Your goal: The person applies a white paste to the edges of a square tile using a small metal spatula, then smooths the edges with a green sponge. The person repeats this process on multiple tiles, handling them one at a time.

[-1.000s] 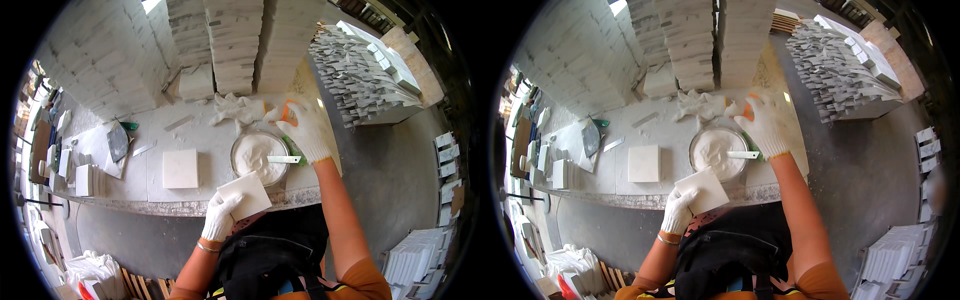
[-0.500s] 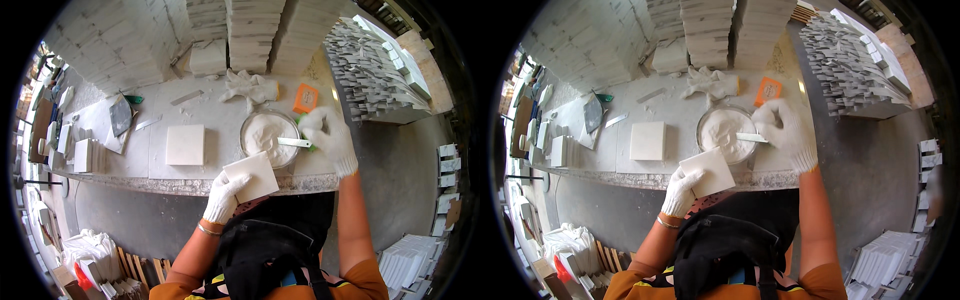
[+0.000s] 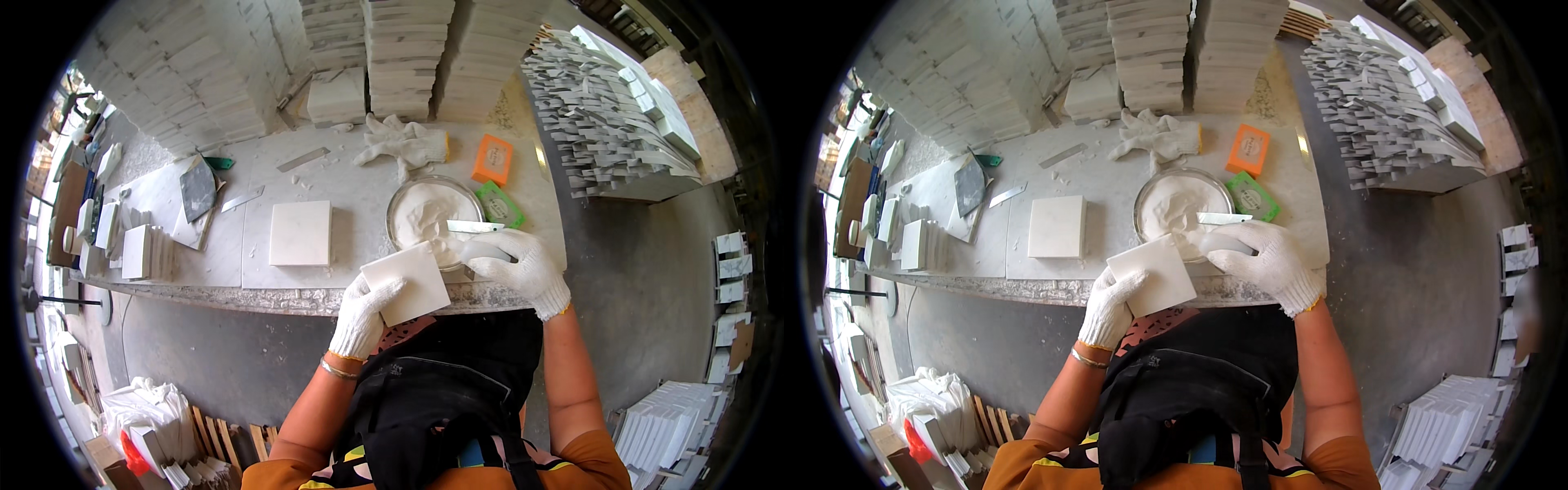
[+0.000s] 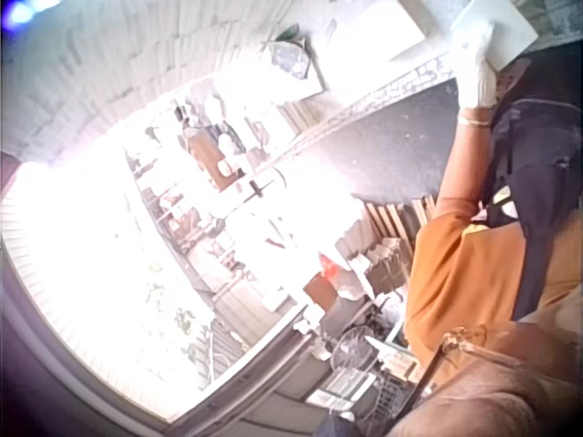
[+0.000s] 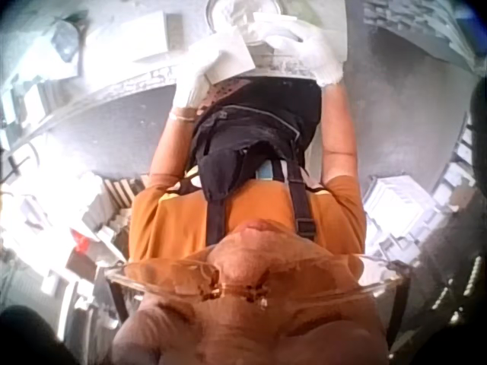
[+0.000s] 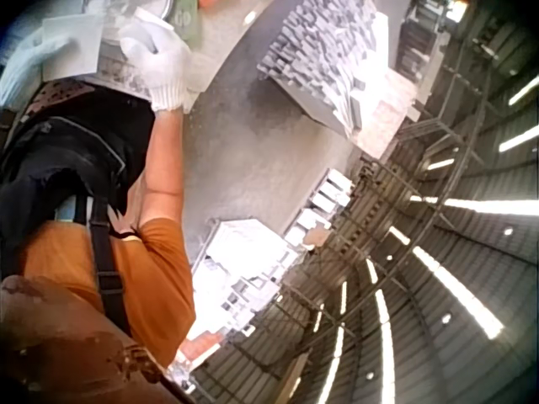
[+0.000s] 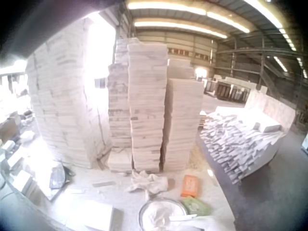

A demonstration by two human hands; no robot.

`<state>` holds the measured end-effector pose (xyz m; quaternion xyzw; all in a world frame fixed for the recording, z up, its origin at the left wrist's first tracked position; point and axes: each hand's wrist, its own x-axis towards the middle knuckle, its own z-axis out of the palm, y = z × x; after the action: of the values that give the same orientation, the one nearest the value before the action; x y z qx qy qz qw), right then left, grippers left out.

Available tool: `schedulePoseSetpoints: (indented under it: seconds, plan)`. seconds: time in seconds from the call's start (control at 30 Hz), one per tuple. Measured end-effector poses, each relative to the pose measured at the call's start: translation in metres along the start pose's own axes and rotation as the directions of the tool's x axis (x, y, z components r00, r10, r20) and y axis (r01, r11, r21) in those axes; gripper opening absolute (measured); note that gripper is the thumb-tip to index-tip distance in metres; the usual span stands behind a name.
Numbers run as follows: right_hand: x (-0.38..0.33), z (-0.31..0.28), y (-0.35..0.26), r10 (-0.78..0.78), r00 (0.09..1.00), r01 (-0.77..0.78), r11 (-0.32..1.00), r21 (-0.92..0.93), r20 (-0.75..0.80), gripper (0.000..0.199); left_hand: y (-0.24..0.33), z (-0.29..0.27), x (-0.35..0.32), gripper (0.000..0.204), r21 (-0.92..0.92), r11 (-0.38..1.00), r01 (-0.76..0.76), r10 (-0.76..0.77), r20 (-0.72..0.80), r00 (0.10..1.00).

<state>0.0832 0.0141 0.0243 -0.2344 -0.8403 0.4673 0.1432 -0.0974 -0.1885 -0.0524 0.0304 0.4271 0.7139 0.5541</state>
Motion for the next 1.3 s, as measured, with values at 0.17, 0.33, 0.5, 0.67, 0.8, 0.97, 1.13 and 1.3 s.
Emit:
schedulePoseSetpoints:
  seconds: [0.17, 0.33, 0.5, 0.67, 0.8, 0.97, 1.13, 1.3]
  plan:
    - [0.004, 0.006, -0.004, -0.067, 0.996, 0.065, 0.997, -0.036, -0.053, 0.039, -0.001, 0.001, 0.000, 0.038, 0.014, 1.000, -0.017, 0.017, -0.002, 1.000]
    - [0.004, 0.005, -0.014, 0.045, 0.999, -0.045, 0.998, -0.033, -0.016, 0.040, -0.001, -0.001, 0.000, 0.041, 0.003, 1.000, 0.004, -0.004, 0.001, 1.000]
    - [0.005, 0.004, -0.011, 0.036, 0.999, -0.037, 0.998, -0.052, -0.012, 0.041, -0.001, -0.002, 0.001, 0.042, 0.004, 1.000, 0.004, -0.004, -0.003, 1.000]
    - [0.006, 0.006, -0.013, 0.038, 0.999, -0.038, 0.999, -0.019, -0.036, 0.038, -0.001, 0.000, 0.000, 0.041, 0.021, 1.000, 0.002, -0.001, -0.010, 1.000]
    - [0.007, 0.005, -0.011, 0.029, 0.999, -0.030, 0.999, -0.043, -0.021, 0.038, -0.002, -0.002, 0.001, 0.043, -0.017, 1.000, 0.008, -0.008, -0.008, 1.000]
    - [0.006, 0.005, -0.008, 0.038, 0.999, -0.038, 0.999, -0.031, -0.005, 0.045, -0.003, -0.002, 0.001, 0.043, -0.013, 1.000, -0.001, 0.001, -0.019, 1.000]
    - [0.006, 0.003, -0.011, 0.024, 1.000, -0.024, 0.999, -0.031, 0.003, 0.044, -0.001, -0.001, 0.001, 0.044, -0.025, 1.000, 0.004, -0.004, -0.006, 1.000]
    - [0.005, 0.000, -0.010, 0.122, 0.992, -0.126, 0.972, 0.200, 0.036, 0.036, 0.000, -0.001, 0.000, 0.044, -0.031, 0.999, 0.027, -0.027, -0.003, 1.000]
